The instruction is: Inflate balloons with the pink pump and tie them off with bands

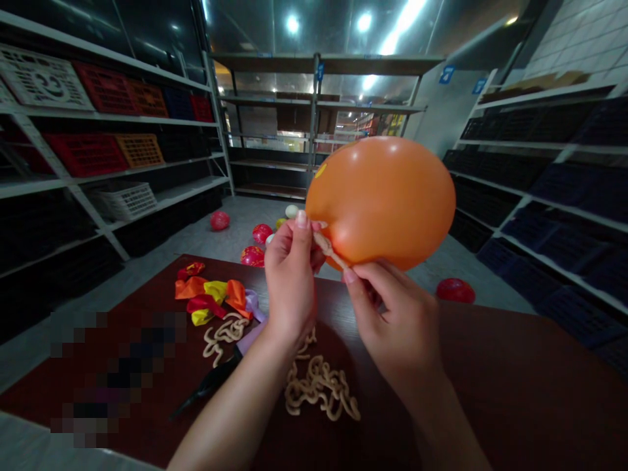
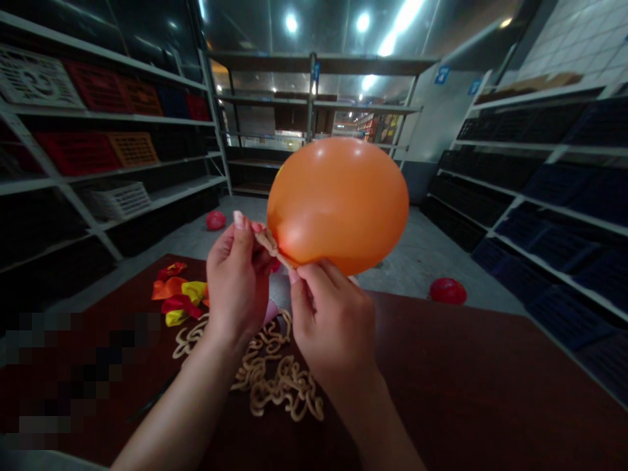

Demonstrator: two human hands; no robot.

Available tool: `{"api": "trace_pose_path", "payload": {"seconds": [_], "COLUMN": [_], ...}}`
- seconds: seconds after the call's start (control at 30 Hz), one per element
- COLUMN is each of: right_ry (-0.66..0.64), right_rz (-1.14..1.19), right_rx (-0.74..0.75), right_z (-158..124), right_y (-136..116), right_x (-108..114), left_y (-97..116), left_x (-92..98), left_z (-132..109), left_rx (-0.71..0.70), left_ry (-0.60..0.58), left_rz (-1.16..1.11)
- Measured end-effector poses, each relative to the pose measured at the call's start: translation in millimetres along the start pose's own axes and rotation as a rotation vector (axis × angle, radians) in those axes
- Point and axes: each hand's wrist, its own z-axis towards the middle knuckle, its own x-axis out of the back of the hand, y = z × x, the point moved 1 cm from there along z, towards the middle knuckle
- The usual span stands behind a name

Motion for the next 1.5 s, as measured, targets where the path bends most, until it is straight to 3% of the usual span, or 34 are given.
{"api": "trace_pose_path", "payload": {"seconds": [0.17, 0.27, 0.4, 0.57, 0.73, 1.1, 1.2, 1.4, 1.5], "right_ry": [0.058, 0.076, 0.043, -0.12, -0.179, -0.254, -0.259, -0.233, -0.188], "right_rz": [0.03, 0.024, 0.02, 0.095, 0.128, 0.062, 0.054, 0.135, 0.136], "right_rx": [-0.092, -0.112, -0.099, -0.108, -0.114, -0.103, -0.118, -0.217, -0.269], "right_z": [1, 2, 2, 2, 4, 3, 3, 6, 7], "right_y": [9, 12, 13, 13, 16, 17, 17, 26, 35], "right_x": [3, 5, 3, 0, -2, -4, 1, 22, 34], "left_y": [-8, -11, -11, -3, -1, 5, 1, -2, -15], "left_x": [-3.9, -4.8, -2.0, -0.8, -0.5, 2.0, -0.3, -1.1, -0.4], "left_z": [0, -1, 1, 2, 5, 7, 4, -15, -15], "left_rx": [0.057, 0.018, 0.019, 0.213, 0.358, 0.487, 0.363, -0.251, -0.429], "left_ry": [-0.222, -0.278, -0.201, -0.007, 0.102, 0.145, 0.107, -0.066, -0.094], "left_rz": [0.081, 0.134, 0.104, -0.015, -0.154, -0.312, -0.225, 0.127, 0.316]}}
